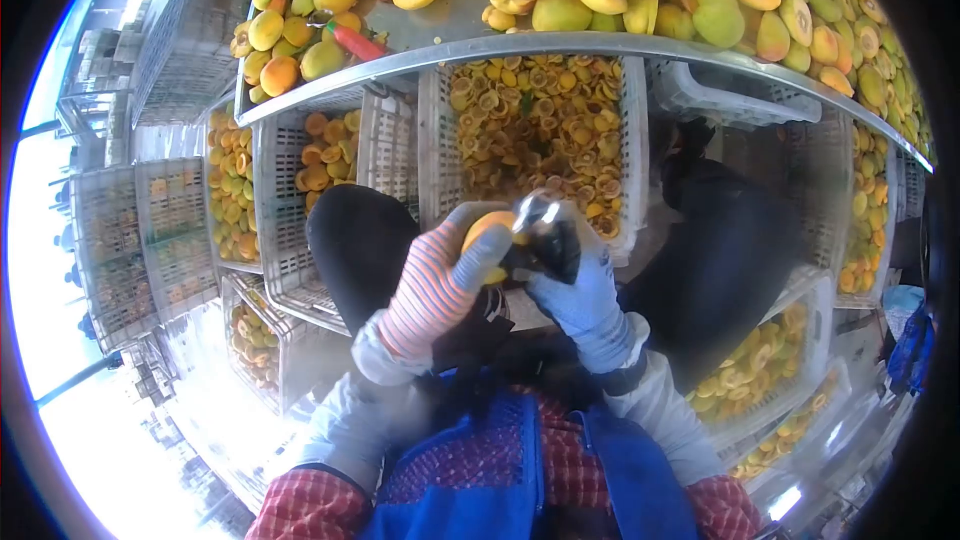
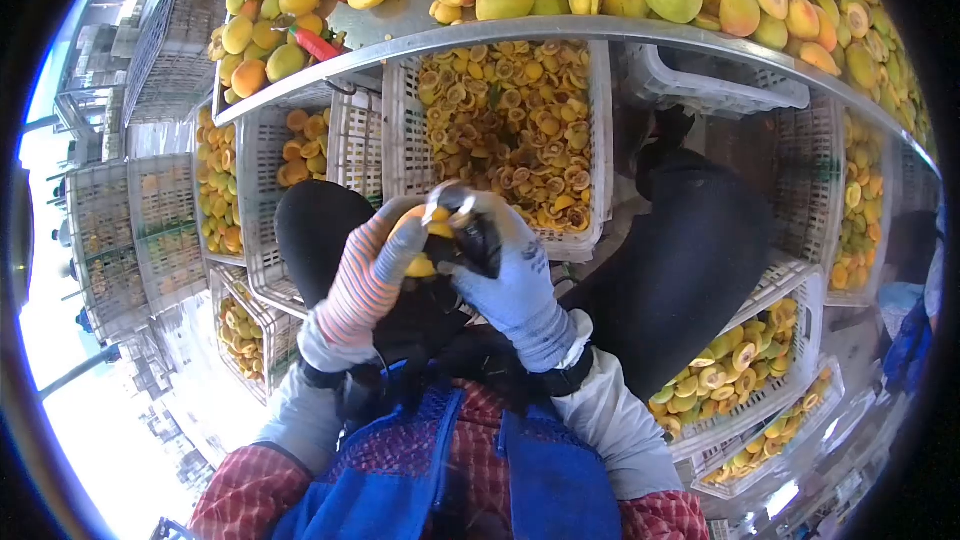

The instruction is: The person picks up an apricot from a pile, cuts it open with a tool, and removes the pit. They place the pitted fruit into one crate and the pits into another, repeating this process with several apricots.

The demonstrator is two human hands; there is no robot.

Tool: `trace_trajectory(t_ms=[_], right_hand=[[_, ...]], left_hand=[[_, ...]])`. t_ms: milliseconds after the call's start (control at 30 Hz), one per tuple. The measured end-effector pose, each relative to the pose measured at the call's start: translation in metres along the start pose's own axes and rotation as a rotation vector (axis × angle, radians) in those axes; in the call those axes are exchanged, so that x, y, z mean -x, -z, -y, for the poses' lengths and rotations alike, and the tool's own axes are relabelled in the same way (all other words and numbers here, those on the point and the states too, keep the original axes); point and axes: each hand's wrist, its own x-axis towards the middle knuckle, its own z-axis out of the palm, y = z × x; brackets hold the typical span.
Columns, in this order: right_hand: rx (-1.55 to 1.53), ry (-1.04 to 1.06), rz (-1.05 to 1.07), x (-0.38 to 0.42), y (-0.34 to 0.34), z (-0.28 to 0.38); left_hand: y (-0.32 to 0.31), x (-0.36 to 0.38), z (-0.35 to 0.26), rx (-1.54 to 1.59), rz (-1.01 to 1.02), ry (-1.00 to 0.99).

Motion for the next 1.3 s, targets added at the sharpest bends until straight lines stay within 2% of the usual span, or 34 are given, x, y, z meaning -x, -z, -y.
trace_trajectory(t_ms=[67,100,200,233,267,333,667,767,833,900,1000,1033,1133,1167,1233,1300], right_hand=[[0.426,0.163,0.089,-0.003,0.003,0.012],[0.337,0.141,0.018,-0.001,-0.001,0.008],[-0.177,-0.175,-0.090,0.016,-0.014,0.010],[0.192,0.016,-0.007,0.019,-0.011,0.018],[0.445,0.143,-0.009,0.026,-0.012,0.006],[0.659,0.145,0.001,0.029,-0.019,0.013],[0.558,0.108,0.023,0.034,-0.023,-0.001],[0.494,0.110,0.028,0.035,-0.020,-0.011],[0.358,0.036,0.104,0.026,-0.015,-0.001],[0.387,-0.011,0.132,0.024,-0.009,-0.006],[0.430,-0.043,0.111,0.025,-0.014,0.004],[0.443,-0.042,0.098,0.024,-0.018,0.008],[0.425,0.047,0.042,0.025,-0.022,0.008],[0.435,0.010,0.063,0.026,-0.022,0.008],[0.458,-0.067,0.102,0.031,-0.021,0.005],[0.505,-0.003,0.054,0.039,-0.022,-0.003]], left_hand=[[0.015,-0.004,0.001,-0.022,0.050,0.078],[0.012,-0.004,-0.006,0.014,0.010,0.080],[-0.002,-0.002,-0.001,0.307,-0.211,-0.051],[-0.004,-0.003,0.006,0.313,-0.253,-0.074],[-0.010,-0.003,0.009,0.297,-0.279,-0.110],[-0.023,0.001,0.008,0.266,-0.336,-0.174],[-0.033,0.001,0.020,0.092,-0.455,-0.318],[-0.032,0.000,0.022,0.070,-0.439,-0.290],[-0.028,-0.005,0.025,0.108,-0.356,-0.232],[-0.022,-0.007,0.021,0.156,-0.235,-0.172],[0.000,-0.004,-0.013,0.271,-0.009,0.153],[0.010,-0.008,-0.014,0.259,0.046,0.201],[-0.003,-0.007,-0.008,0.224,-0.091,0.012],[-0.008,-0.008,0.001,0.221,-0.153,-0.089],[-0.020,-0.004,0.007,0.265,-0.261,-0.132],[-0.029,-0.001,0.011,0.241,-0.365,-0.183]])
